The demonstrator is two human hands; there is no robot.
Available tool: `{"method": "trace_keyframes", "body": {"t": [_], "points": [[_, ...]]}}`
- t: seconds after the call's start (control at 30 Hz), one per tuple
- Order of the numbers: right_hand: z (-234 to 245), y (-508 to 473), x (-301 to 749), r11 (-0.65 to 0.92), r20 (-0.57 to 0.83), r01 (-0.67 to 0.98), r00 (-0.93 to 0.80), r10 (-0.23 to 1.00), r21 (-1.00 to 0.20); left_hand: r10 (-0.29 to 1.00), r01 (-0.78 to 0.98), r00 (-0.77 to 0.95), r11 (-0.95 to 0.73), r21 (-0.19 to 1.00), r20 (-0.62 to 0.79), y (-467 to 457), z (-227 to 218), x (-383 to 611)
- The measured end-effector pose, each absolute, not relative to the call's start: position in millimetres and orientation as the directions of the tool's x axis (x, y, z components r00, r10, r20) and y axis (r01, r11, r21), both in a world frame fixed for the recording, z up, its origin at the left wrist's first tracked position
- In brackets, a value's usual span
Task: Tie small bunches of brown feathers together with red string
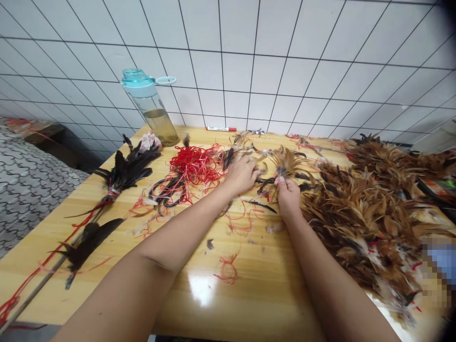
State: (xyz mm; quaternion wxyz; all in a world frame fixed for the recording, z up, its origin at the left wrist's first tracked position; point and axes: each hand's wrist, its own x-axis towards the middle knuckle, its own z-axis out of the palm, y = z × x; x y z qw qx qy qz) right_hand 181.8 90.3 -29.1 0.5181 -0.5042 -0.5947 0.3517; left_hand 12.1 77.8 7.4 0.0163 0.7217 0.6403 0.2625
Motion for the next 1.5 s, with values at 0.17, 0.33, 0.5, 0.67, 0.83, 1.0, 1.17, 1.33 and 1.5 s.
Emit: {"method": "trace_keyframes", "body": {"t": [0.17,0.33,0.5,0.67,0.83,1.0,1.17,1.33,1.5], "points": [[-28.4,89.4,180.6,0.228,0.248,0.261,0.046,0.968,-0.938,0.94,0.93,0.105,-0.209,0.302,0.324,79.6,2.0,22.0],[-29.0,89.8,180.9,0.235,0.253,0.273,0.032,0.967,-0.933,0.919,0.758,-0.014,-0.247,0.604,0.393,81.7,7.0,20.4],[-28.4,90.6,180.9,0.24,0.254,0.233,0.032,0.967,-0.943,0.975,0.299,-0.097,-0.165,0.94,0.202,78.9,12.3,33.6],[-30.0,91.7,180.1,0.233,0.253,0.246,0.052,0.966,-0.941,0.998,0.023,-0.021,-0.051,0.998,0.052,72.9,15.1,45.2],[-28.5,90.2,178.3,0.257,0.269,0.182,0.048,0.962,-0.949,0.995,0.0,-0.049,-0.092,0.996,0.091,69.8,20.4,41.7],[-30.0,90.8,177.9,0.212,0.231,0.205,0.076,0.97,-0.956,0.996,0.007,-0.047,-0.069,0.998,0.07,72.5,13.7,40.6],[-32.7,90.5,176.0,0.218,0.226,0.168,0.024,0.974,-0.961,0.998,-0.047,-0.01,-0.065,0.997,0.064,75.6,5.0,42.7],[-33.0,92.1,177.6,0.216,0.22,0.134,0.02,0.975,-0.967,0.996,0.041,-0.013,-0.087,0.995,0.088,75.8,10.4,38.8],[-35.0,95.1,182.5,0.209,0.219,0.156,0.05,0.974,-0.965,0.981,0.462,0.172,-0.158,0.873,0.087,76.1,18.8,20.8]]}}
